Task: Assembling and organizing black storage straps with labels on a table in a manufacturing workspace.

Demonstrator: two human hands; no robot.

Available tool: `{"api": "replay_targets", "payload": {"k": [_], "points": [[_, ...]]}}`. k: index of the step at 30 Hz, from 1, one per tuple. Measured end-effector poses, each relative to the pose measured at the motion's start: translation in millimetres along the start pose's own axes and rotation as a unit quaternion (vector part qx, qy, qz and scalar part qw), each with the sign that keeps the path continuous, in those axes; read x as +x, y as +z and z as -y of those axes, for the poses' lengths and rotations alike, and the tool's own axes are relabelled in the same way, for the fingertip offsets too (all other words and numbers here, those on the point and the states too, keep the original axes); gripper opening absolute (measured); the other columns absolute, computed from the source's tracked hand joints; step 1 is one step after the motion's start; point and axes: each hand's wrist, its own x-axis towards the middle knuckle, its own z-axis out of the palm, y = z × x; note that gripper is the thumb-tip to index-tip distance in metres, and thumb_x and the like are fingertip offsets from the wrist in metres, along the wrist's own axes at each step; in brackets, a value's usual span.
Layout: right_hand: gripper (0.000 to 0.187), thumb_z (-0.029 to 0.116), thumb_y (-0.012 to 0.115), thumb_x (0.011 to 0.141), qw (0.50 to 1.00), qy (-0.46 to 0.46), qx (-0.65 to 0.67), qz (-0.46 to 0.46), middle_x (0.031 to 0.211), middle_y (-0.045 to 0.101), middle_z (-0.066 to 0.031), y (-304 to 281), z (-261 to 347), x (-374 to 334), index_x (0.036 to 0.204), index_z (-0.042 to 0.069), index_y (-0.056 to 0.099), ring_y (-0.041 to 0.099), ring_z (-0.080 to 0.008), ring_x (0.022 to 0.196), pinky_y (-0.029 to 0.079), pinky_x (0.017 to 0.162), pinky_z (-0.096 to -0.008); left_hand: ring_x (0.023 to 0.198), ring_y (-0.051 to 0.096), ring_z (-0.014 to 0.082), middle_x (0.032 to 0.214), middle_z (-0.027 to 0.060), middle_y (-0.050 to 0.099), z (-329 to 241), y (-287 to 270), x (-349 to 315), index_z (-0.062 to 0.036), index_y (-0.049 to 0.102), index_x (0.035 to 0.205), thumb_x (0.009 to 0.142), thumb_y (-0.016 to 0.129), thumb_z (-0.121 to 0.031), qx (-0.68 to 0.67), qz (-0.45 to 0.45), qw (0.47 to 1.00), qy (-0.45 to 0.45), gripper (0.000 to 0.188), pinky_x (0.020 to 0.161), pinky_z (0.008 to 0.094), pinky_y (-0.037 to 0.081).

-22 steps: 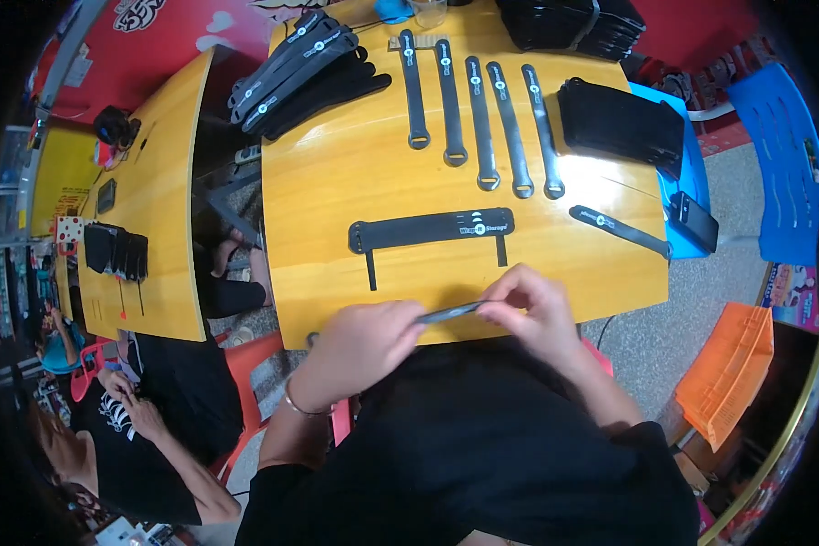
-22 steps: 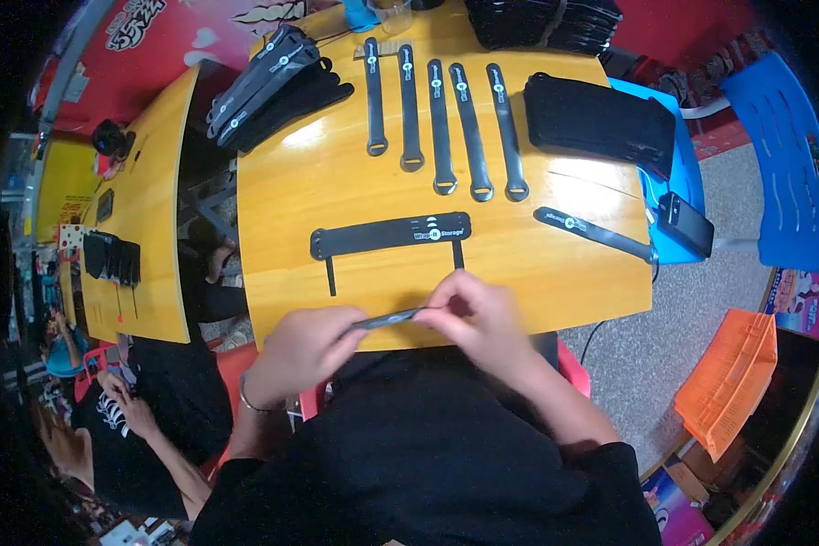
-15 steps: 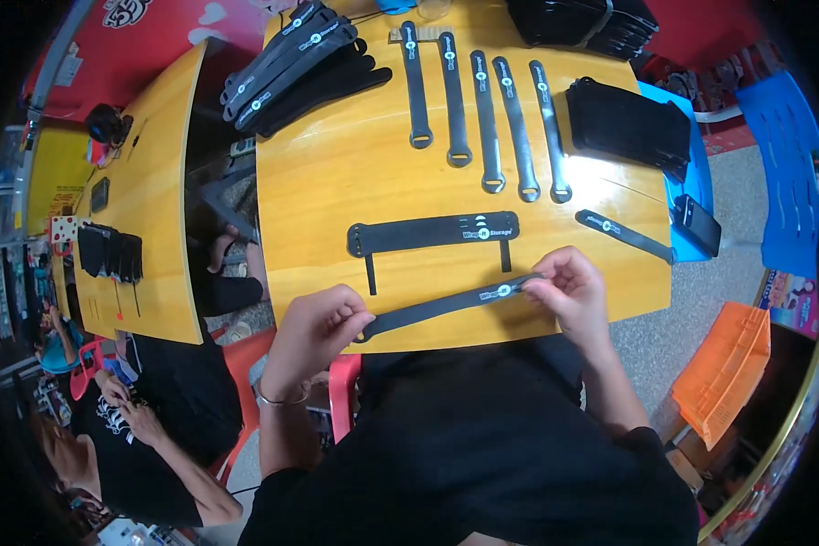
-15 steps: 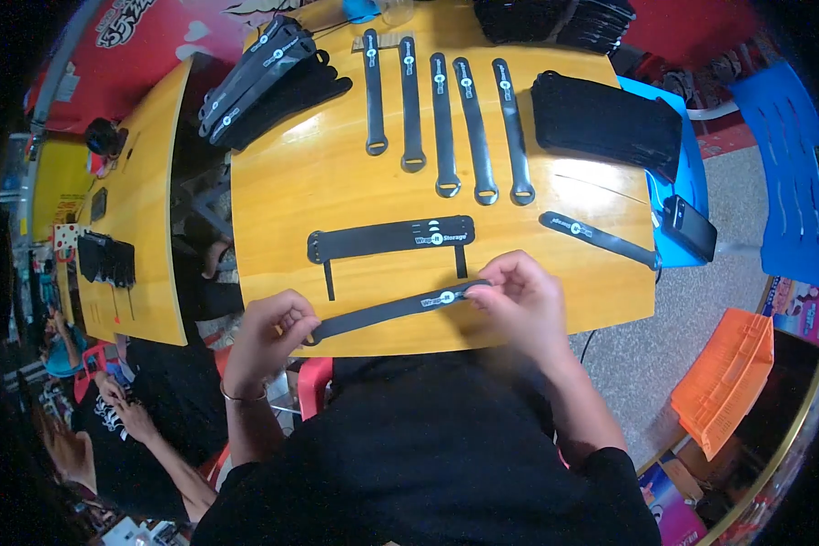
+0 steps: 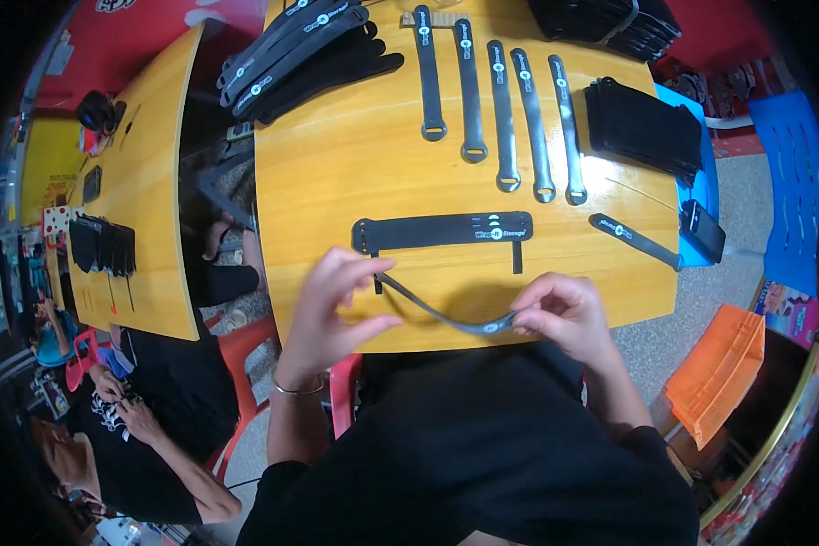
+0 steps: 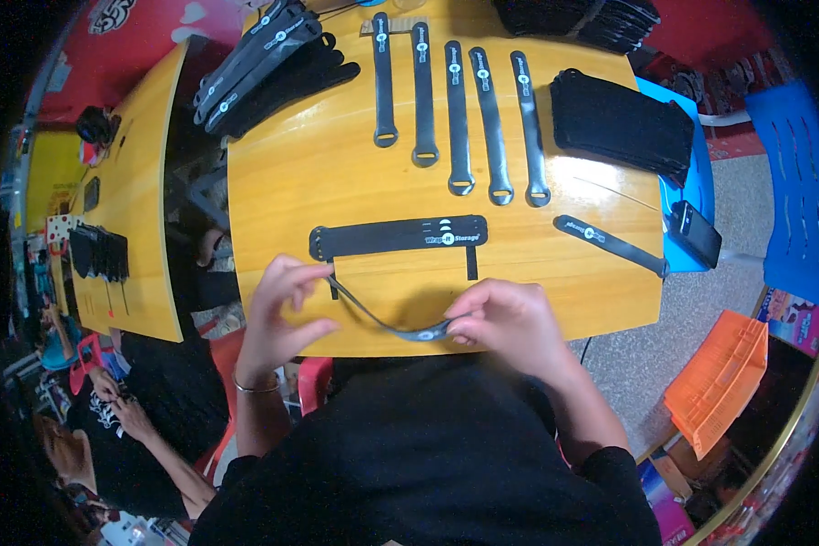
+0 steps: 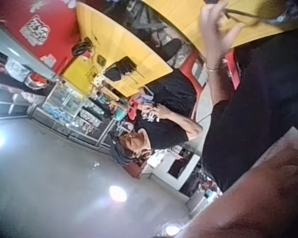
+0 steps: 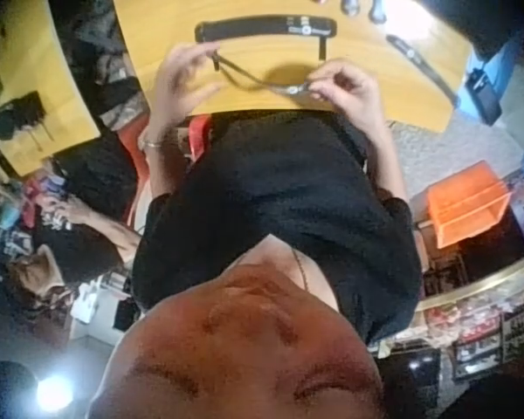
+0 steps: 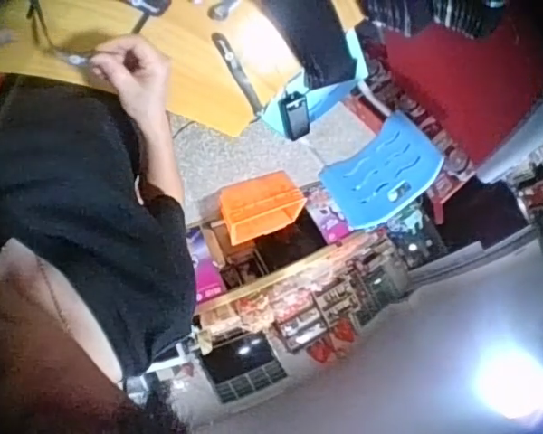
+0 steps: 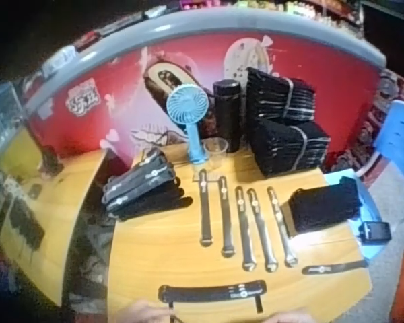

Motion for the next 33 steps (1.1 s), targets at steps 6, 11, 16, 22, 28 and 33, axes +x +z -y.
{"api": "replay_targets", "payload": {"k": [6,11,16,22,28,33], "points": [[0.008,0.0,0.067,0.08,0.99,-0.033,-0.105,0.083,0.077,0.063,-0.0055,4,6,4,0.085,-0.001,0.061,0.062,-0.0094,0.068,0.049,0.06,-0.0193,0.096,0.055,0.0281,0.1,0.0093,0.059,-1,17,15,-0.0065,0.063,0.088,0.076,0.068,-0.021,0.189,0.106,0.942,0.256,0.019,0.091,0.041,0.041],[0.009,-0.002,0.064,0.081,0.999,0.019,-0.035,-0.006,0.08,0.063,-0.004,6,8,0,0.09,-0.001,0.062,0.061,-0.0092,0.07,0.051,0.064,-0.022,0.083,0.057,0.0292,0.083,0.0106,0.061,12,9,1,-0.0045,0.062,0.084,0.079,0.065,-0.019,0.151,0.11,0.971,0.152,0.015,0.083,0.0398,0.043],[0.008,-0.002,0.059,0.085,1.0,0.009,-0.01,-0.021,0.083,0.062,-0.0038,4,-1,2,0.094,-0.001,0.061,0.06,-0.0085,0.073,0.05,0.067,-0.0211,0.078,0.058,0.03,0.079,0.0118,0.06,11,2,-3,-0.0027,0.061,0.083,0.08,0.064,-0.017,0.133,0.067,0.981,0.121,0.015,0.071,0.0389,0.045],[0.009,0.002,0.06,0.086,0.998,0.006,-0.025,-0.064,0.082,0.062,-0.0017,-6,-5,7,0.095,-0.001,0.062,0.059,-0.0067,0.073,0.048,0.066,-0.0197,0.072,0.059,0.021,0.077,0.0103,0.059,22,-5,-10,0.0002,0.063,0.089,0.08,0.062,-0.001,0.026,0.01,0.999,0.028,0.008,0.06,0.0293,0.046],[0.01,0.003,0.062,0.085,0.989,-0.002,-0.07,-0.132,0.079,0.062,0.0006,-12,-15,15,0.095,0.0,0.062,0.057,-0.0046,0.071,0.047,0.064,-0.0185,0.072,0.059,0.0111,0.082,0.0053,0.058,36,7,-1,0.0025,0.062,0.096,0.085,0.058,0.002,-0.154,-0.062,0.985,-0.049,0.012,0.062,0.0205,0.049],[0.01,0.002,0.063,0.084,0.984,-0.014,-0.086,-0.157,0.077,0.06,0.002,-15,-20,21,0.094,0.001,0.061,0.055,-0.0035,0.069,0.045,0.062,-0.0174,0.076,0.064,0.0123,0.085,0.0062,0.06,40,10,8,0.0052,0.057,0.102,0.086,0.056,0.004,-0.207,-0.123,0.961,-0.134,0.017,0.065,0.0206,0.051]]}}
